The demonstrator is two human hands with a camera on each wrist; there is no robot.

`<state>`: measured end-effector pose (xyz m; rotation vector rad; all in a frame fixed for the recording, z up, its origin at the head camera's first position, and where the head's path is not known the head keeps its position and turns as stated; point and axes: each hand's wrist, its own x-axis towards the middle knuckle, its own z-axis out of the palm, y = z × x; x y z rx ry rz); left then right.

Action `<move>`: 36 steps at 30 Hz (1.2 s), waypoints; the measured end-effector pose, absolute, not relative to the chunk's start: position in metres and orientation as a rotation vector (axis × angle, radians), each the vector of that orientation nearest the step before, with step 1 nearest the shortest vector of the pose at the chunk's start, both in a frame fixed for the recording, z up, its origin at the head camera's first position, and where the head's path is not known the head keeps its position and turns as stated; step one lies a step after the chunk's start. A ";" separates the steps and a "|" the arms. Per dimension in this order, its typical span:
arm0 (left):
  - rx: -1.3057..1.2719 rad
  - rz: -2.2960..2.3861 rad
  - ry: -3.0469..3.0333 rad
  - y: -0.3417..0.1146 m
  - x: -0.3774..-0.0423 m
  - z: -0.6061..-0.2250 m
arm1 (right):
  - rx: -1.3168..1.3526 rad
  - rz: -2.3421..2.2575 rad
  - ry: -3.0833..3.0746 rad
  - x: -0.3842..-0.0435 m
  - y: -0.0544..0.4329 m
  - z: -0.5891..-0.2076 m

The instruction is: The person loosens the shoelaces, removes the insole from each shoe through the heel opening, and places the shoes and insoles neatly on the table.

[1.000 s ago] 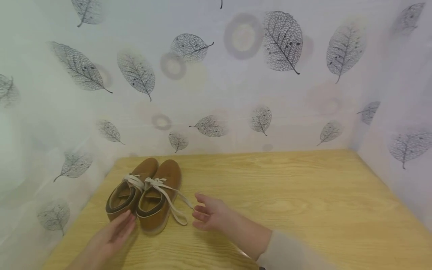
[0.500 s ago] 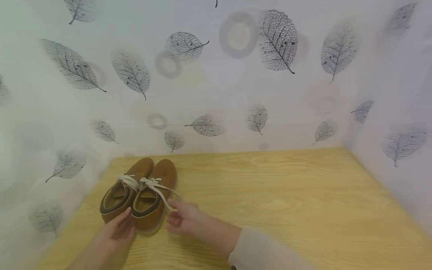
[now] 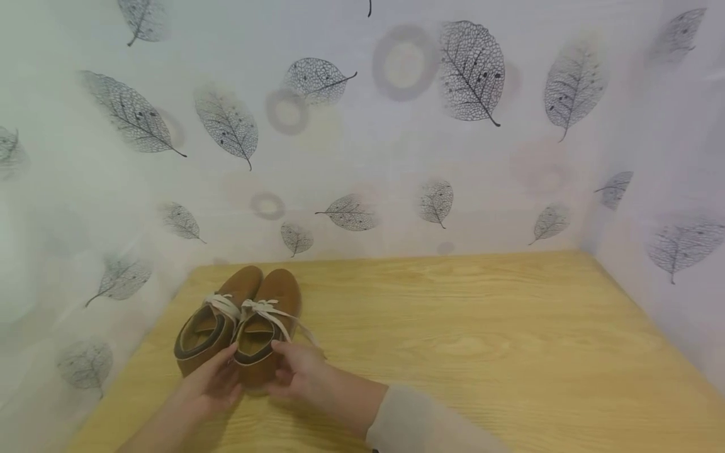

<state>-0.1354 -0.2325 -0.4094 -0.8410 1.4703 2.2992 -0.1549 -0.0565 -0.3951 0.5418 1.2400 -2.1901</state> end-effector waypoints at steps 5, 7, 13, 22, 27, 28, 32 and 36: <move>-0.836 2.315 1.466 -0.222 -0.134 -0.407 | 0.487 -2.191 1.317 -0.157 -0.054 -0.396; -0.830 2.325 1.476 -0.218 -0.132 -0.405 | 0.476 -2.186 1.343 -0.158 -0.053 -0.396; -0.860 2.347 1.474 -0.205 -0.132 -0.405 | 0.472 -2.170 1.399 -0.161 -0.051 -0.395; -0.889 2.362 1.450 -0.203 -0.136 -0.412 | 0.470 -2.133 1.500 -0.160 -0.054 -0.391; -0.863 2.339 1.461 -0.197 -0.134 -0.404 | 0.450 -2.123 1.559 -0.159 -0.055 -0.389; -0.862 2.332 1.464 -0.196 -0.134 -0.403 | 0.449 -2.124 1.565 -0.159 -0.055 -0.389; -0.866 2.333 1.452 -0.191 -0.133 -0.400 | 0.458 -2.126 1.581 -0.159 -0.051 -0.389; -0.880 2.344 1.443 -0.186 -0.132 -0.398 | 0.452 -2.131 1.585 -0.158 -0.047 -0.389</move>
